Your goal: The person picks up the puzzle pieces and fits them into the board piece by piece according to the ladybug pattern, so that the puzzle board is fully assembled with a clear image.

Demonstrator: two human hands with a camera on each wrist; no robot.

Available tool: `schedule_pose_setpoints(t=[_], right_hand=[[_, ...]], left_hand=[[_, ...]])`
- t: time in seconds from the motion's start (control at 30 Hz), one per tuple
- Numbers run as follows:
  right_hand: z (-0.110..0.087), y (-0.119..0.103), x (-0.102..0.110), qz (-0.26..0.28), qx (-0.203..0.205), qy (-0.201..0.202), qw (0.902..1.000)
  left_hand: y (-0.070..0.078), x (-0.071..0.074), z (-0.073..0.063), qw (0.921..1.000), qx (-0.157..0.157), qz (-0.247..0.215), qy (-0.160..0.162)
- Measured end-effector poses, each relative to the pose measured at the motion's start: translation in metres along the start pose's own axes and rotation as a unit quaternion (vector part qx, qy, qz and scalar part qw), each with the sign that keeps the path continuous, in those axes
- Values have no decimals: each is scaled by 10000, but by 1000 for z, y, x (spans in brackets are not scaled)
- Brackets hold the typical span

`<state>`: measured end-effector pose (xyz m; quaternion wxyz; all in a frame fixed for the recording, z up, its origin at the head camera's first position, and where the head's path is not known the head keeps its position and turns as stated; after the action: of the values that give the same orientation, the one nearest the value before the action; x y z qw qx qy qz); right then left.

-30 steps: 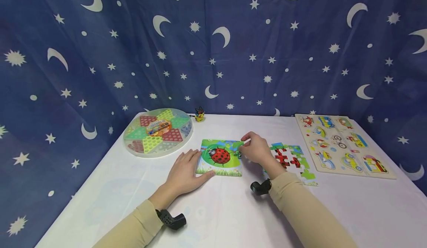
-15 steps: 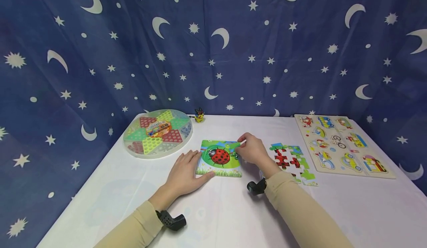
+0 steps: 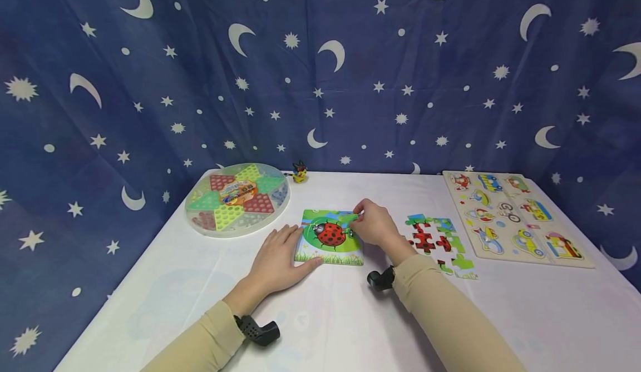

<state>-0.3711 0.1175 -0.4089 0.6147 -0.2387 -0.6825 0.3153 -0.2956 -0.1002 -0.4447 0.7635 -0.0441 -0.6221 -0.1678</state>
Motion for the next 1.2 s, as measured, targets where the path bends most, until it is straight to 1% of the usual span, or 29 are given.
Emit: schedule_pose_setpoints(t=[0.23,0.47,0.83,1.2], right_hand=[[1,-7,-3,-170,266,-13,9995],[3,-12,-10,-178,314,-10,9993],[2,-14,-18,-243,306,108,9992],[0,-23,-23,-341,530,104,9980]], left_hand=[[0,0,0,10000,-5,-23,-4],[0,0,0,10000,-6,-2,-65],[0,1,0,9999,-29,-93,54],[0,2,0,10000,-38,3,62]])
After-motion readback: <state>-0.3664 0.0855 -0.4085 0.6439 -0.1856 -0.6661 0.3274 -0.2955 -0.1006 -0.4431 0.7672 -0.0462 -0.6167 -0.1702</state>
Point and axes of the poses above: each hand's wrist, its own z-axis towards the middle knuckle, its own x-axis out of the back of the hand, y = z × x, the point moved 7 cm from there along z, towards the middle knuckle, and after that the axes turned 9 degrees about z, right-handed, at the moved point
